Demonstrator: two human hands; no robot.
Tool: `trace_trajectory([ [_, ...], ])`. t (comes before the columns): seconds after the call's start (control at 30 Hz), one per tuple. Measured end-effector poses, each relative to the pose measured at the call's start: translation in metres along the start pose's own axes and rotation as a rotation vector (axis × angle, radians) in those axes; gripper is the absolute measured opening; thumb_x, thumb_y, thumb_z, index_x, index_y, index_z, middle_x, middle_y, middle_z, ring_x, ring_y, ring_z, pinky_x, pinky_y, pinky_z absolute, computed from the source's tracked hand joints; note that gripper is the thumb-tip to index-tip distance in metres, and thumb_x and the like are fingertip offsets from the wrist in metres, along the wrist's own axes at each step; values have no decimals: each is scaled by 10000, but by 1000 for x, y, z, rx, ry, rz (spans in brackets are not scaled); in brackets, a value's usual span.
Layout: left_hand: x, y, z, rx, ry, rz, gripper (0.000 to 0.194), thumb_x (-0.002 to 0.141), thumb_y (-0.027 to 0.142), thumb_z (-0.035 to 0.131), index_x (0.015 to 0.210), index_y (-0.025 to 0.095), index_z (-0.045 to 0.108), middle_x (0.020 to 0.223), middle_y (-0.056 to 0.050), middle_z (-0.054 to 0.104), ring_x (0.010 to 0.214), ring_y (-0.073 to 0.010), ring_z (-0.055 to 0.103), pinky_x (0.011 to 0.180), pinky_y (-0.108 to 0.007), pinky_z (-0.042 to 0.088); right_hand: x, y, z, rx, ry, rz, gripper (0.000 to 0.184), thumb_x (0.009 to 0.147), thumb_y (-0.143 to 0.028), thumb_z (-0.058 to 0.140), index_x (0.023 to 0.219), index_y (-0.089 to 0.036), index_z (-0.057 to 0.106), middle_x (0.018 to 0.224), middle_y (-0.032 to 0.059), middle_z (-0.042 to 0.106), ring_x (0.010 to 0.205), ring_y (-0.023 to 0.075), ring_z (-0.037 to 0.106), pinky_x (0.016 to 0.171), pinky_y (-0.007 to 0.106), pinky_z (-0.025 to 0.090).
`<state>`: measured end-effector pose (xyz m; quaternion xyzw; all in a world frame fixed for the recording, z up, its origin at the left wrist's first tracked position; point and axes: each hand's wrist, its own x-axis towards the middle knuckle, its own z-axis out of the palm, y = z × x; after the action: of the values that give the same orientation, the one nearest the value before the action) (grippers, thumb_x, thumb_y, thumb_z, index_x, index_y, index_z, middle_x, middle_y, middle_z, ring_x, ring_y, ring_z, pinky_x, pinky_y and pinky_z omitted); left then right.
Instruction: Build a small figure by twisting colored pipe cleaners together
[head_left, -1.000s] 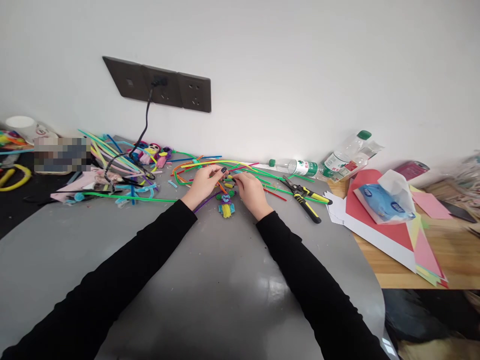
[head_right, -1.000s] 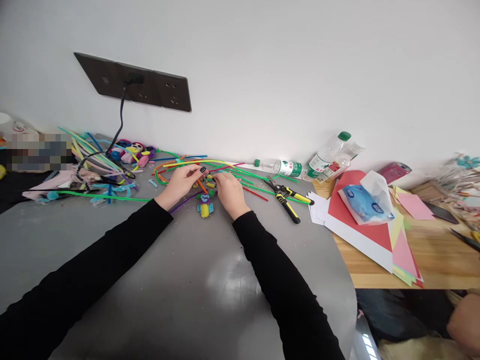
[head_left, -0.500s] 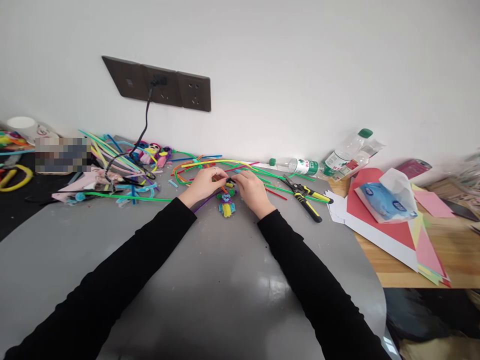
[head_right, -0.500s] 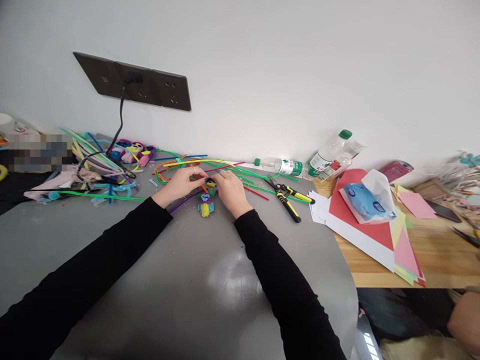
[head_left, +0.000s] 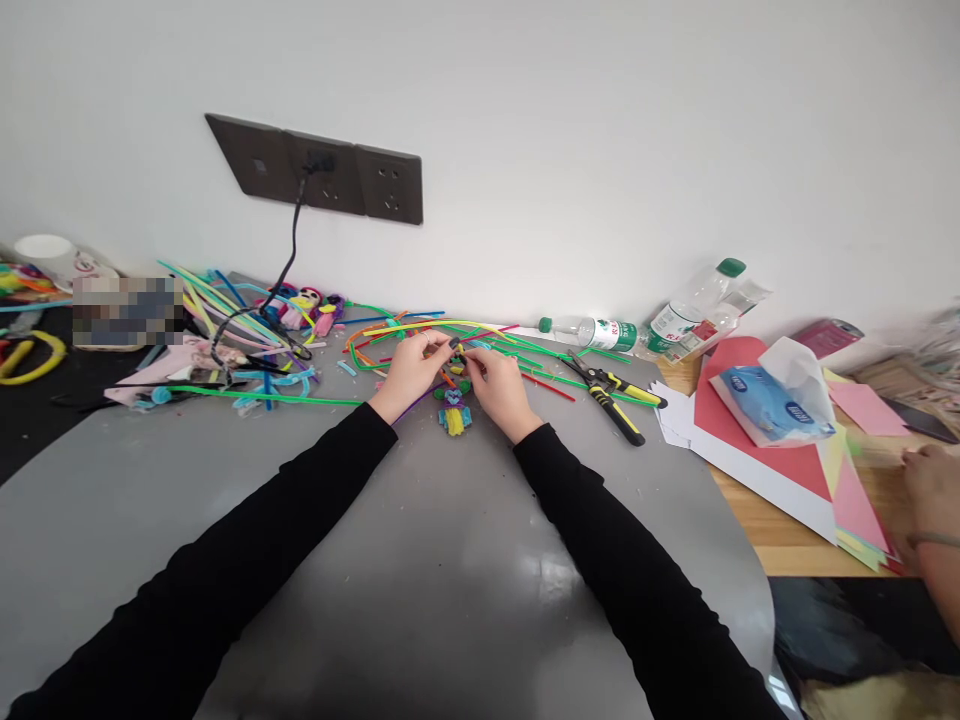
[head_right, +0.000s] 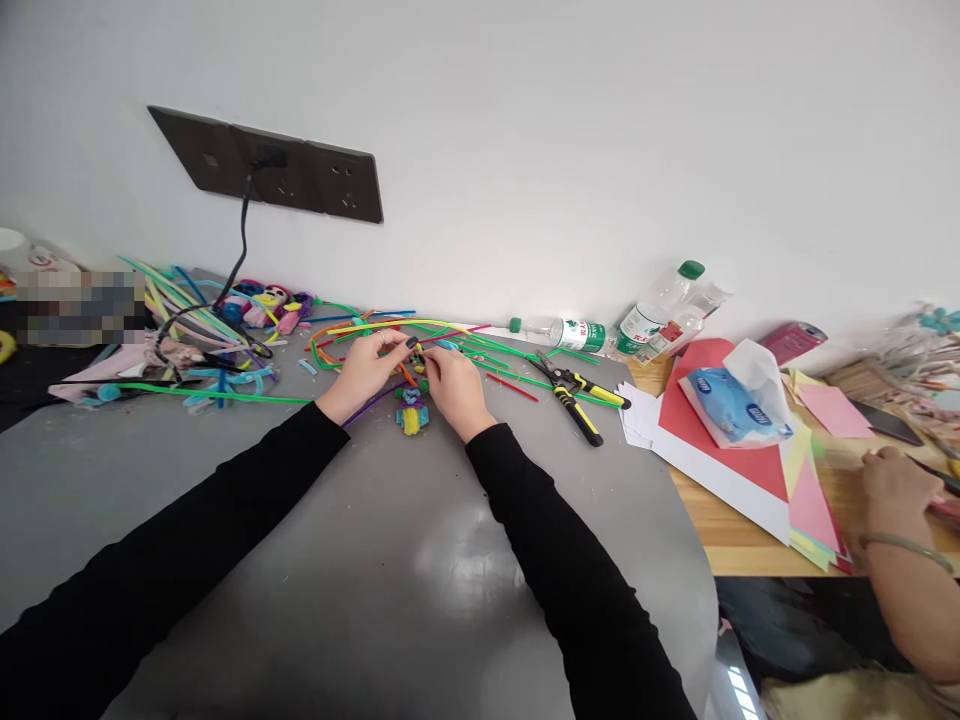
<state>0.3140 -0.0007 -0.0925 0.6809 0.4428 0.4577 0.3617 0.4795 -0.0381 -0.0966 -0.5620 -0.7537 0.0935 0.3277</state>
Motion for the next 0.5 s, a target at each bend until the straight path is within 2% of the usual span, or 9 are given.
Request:
trace_trajectory([
  [0.07,4,-2,-6,13,-32,-34,398,922,502,533,847,160,721,891,-93,766,842,-249,692,786,-346,534,0,1,-3,-67,12,-30,273,1034,-174,473,1083,-189,741,1004,89,759,967,236,671,866,320,484],
  [0.17,8,-4,-15,78,-72,18,396,900,523,575,870,166,745,919,-92,776,883,-268,698,804,-354,533,0,3,-8,-173,11,-91,301,1059,-199,454,1092,-199,753,1045,103,747,1032,249,643,884,327,476],
  [0.33,8,-4,-19,136,-160,67,326,819,495,683,844,181,765,905,-92,772,871,-261,697,807,-360,542,2,5,-10,-322,-23,-135,286,1047,-180,494,1121,-207,769,980,100,731,961,254,619,827,336,462],
  [0.5,7,-6,-17,115,-185,73,289,794,460,703,823,178,760,854,-83,765,820,-249,696,756,-348,549,2,4,-11,-315,-17,-169,287,1047,-178,490,1113,-207,768,970,98,736,943,251,610,835,340,456],
])
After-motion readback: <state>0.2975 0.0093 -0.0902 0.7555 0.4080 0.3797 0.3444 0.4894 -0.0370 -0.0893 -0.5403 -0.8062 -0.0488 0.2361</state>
